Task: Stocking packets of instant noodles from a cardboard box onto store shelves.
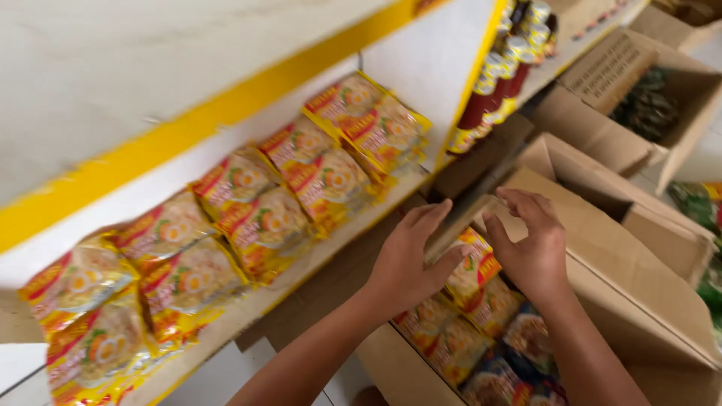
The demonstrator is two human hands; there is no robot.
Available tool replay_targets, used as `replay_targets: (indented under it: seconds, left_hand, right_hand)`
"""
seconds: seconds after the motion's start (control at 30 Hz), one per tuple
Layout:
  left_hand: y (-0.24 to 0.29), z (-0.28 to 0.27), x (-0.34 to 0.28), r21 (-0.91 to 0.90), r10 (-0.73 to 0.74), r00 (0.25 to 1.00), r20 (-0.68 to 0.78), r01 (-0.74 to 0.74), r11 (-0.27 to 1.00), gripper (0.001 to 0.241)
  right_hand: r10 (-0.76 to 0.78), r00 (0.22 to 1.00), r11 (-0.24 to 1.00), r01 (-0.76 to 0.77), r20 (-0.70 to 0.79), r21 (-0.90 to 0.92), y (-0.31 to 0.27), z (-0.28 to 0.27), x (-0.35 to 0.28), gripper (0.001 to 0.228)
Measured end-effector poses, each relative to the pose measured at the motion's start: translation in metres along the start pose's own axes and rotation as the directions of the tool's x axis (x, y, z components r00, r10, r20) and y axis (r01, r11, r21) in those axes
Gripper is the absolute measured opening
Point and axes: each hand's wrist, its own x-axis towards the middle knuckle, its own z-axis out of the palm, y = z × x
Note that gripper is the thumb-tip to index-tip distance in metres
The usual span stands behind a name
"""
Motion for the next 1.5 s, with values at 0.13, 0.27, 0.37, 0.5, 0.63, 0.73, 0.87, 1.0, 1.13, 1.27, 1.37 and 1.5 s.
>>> replay_targets:
  seconds: [0.13,0.27,0.37,0.5,0.63,0.73,0.87,1.0,1.13,1.27,1.37,1.5]
  left_hand:
    - [0.002,0.047,-0.019,-0.078,-0.072,0.973,0.221,0.091,0.993,0.054]
    - [-0.028,0.104,-0.043,0.168,-0.446,0.711,0.544,0.429,0.888,0.053]
    - [-0.096,0.164,-0.080,0.265,-0.594,0.485,0.642,0.586,0.765,0.052]
    - [-0.135,0.218,-0.105,0.031,-0.800,0.023,0.600,0.998,0.052,0.048]
    - [-0.186,0.288,-0.130,-0.242,-0.863,0.059,0.501,0.967,-0.074,0.040]
    - [-0.164,0.305,-0.116,-0.252,-0.906,-0.090,0.413,0.945,-0.208,0.038]
    - [-0.190,0.324,-0.139,-0.075,-0.876,-0.127,0.465,0.981,-0.182,0.037]
    - [-0.209,0.324,-0.146,0.081,-0.886,-0.087,0.455,0.995,-0.056,0.036]
    - [-0.224,0.331,-0.159,0.053,-0.884,-0.013,0.467,0.999,0.013,0.039]
    - [-0.223,0.325,-0.159,0.086,-0.893,0.120,0.434,0.981,0.174,0.046]
    - [-0.201,0.313,-0.144,0.020,-0.904,0.125,0.409,0.989,0.146,0.045]
    - [-0.162,0.287,-0.126,-0.195,-0.918,0.213,0.334,0.969,0.154,0.053]
  right_hand:
    - [0.065,0.998,0.996,-0.063,0.026,-0.063,0.031,-0.027,-0.044,0.036]
    - [0.208,0.969,0.974,-0.193,0.130,-0.120,0.069,-0.038,-0.097,0.032]
    - [0.306,0.928,0.950,-0.282,0.213,-0.138,0.113,-0.029,-0.144,0.031]
    - [0.519,0.759,0.854,-0.476,0.392,-0.209,0.148,-0.018,-0.170,0.039]
    - [0.523,0.745,0.852,-0.444,0.414,-0.278,0.208,0.000,-0.194,0.038]
    - [0.473,0.782,0.879,-0.389,0.406,-0.275,0.249,0.014,-0.219,0.043]
    - [0.418,0.816,0.889,-0.277,0.400,-0.364,0.274,0.019,-0.243,0.047]
    - [0.503,0.766,0.851,-0.357,0.400,-0.385,0.265,0.023,-0.243,0.059]
    - [0.578,0.685,0.811,-0.421,0.444,-0.406,0.275,0.029,-0.249,0.074]
    - [0.671,0.586,0.739,-0.479,0.454,-0.474,0.258,0.020,-0.228,0.047]
    - [0.680,0.592,0.733,-0.518,0.434,-0.441,0.242,0.004,-0.202,0.039]
    - [0.681,0.541,0.704,-0.670,0.494,-0.236,0.247,-0.021,-0.182,0.031]
